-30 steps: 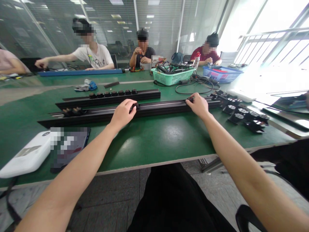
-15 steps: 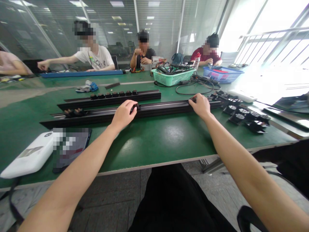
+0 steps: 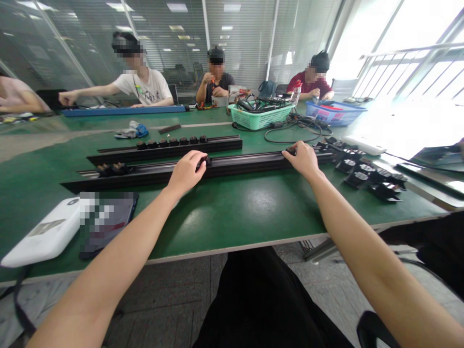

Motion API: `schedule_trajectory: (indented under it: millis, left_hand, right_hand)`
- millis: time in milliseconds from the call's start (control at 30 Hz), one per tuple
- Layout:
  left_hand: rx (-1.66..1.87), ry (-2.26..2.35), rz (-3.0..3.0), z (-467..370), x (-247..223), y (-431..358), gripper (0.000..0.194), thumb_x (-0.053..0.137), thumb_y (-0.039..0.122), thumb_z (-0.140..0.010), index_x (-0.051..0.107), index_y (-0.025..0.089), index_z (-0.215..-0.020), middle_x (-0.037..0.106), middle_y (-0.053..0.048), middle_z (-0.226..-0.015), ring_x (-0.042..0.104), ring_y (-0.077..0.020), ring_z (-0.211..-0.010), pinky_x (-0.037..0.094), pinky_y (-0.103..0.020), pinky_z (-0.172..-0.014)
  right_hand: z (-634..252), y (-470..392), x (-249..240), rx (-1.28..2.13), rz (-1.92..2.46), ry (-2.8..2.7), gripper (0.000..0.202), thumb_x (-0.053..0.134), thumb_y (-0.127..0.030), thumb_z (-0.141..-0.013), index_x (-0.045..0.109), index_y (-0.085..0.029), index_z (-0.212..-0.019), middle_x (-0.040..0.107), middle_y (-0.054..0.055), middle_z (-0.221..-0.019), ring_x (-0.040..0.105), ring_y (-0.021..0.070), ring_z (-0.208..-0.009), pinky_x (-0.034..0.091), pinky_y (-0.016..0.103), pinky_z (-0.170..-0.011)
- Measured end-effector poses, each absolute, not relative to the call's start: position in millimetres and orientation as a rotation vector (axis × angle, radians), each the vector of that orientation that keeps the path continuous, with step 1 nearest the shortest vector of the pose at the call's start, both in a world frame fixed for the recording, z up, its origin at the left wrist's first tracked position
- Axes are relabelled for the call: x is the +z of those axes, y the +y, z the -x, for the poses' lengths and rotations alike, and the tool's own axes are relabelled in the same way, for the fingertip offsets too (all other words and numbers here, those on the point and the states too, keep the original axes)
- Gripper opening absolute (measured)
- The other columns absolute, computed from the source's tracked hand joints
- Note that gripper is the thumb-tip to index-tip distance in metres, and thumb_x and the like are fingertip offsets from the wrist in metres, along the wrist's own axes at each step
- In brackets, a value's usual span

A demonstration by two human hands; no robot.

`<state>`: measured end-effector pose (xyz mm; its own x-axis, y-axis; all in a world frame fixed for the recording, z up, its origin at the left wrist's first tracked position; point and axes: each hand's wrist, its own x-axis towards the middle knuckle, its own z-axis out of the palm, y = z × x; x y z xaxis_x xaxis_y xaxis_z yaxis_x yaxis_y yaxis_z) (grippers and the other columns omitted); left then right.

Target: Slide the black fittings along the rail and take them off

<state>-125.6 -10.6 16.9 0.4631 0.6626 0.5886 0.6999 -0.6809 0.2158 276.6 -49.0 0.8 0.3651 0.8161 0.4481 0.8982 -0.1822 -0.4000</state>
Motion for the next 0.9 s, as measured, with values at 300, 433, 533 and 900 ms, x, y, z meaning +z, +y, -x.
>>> schedule_trajectory:
  millis: [300,433,533,900]
  left_hand:
    - [-1.006,-1.226,2.638,125.4,17.2,-10.7,0.037,0.045,0.032,-0.098,0.067,0.019,-0.125,0.067,-0.012,-0.129,0.062,-0.0291,-0.124,0.049,-0.045,-0.112]
    - [-1.012,-1.226,2.634,125.6,16.9,-10.8,0.036,0.046,0.032,-0.098,0.068,0.02,-0.124,0.067,-0.013,-0.129,0.062,-0.0294,-0.124,0.049,-0.046,-0.112]
    - [-1.011,-1.222,2.634,125.8,17.0,-10.8,0.036,0.046,0.032,-0.098,0.068,0.02,-0.125,0.067,-0.012,-0.129,0.062,-0.0293,-0.124,0.049,-0.046,-0.112]
    - [-1.019,-1.233,2.631,125.7,16.3,-10.3,0.037,0.046,0.032,-0.098,0.068,0.021,-0.125,0.067,-0.012,-0.13,0.062,-0.0292,-0.124,0.05,-0.046,-0.111]
  right_hand:
    - [-280.3,-51.6,2.3,-0.188,2.14,-1.394,0.046,0.063,-0.053,-0.088,0.065,-0.015,-0.113,0.066,0.021,-0.115,0.061,0.0372,-0.112,0.048,0.048,-0.099]
    - [-281.6,-50.0,2.3,-0.202,2.148,-1.361,0.04,0.065,-0.052,-0.086,0.066,-0.017,-0.105,0.065,0.019,-0.111,0.06,0.0362,-0.109,0.049,0.048,-0.097]
    - [-282.2,-49.2,2.3,-0.211,2.152,-1.351,0.036,0.066,-0.05,-0.086,0.066,-0.017,-0.103,0.065,0.019,-0.112,0.061,0.0357,-0.108,0.049,0.048,-0.096]
    - [-282.2,-48.3,2.0,-0.235,2.154,-1.29,0.032,0.067,-0.047,-0.084,0.066,-0.019,-0.099,0.065,0.015,-0.106,0.06,0.0336,-0.103,0.052,0.047,-0.094]
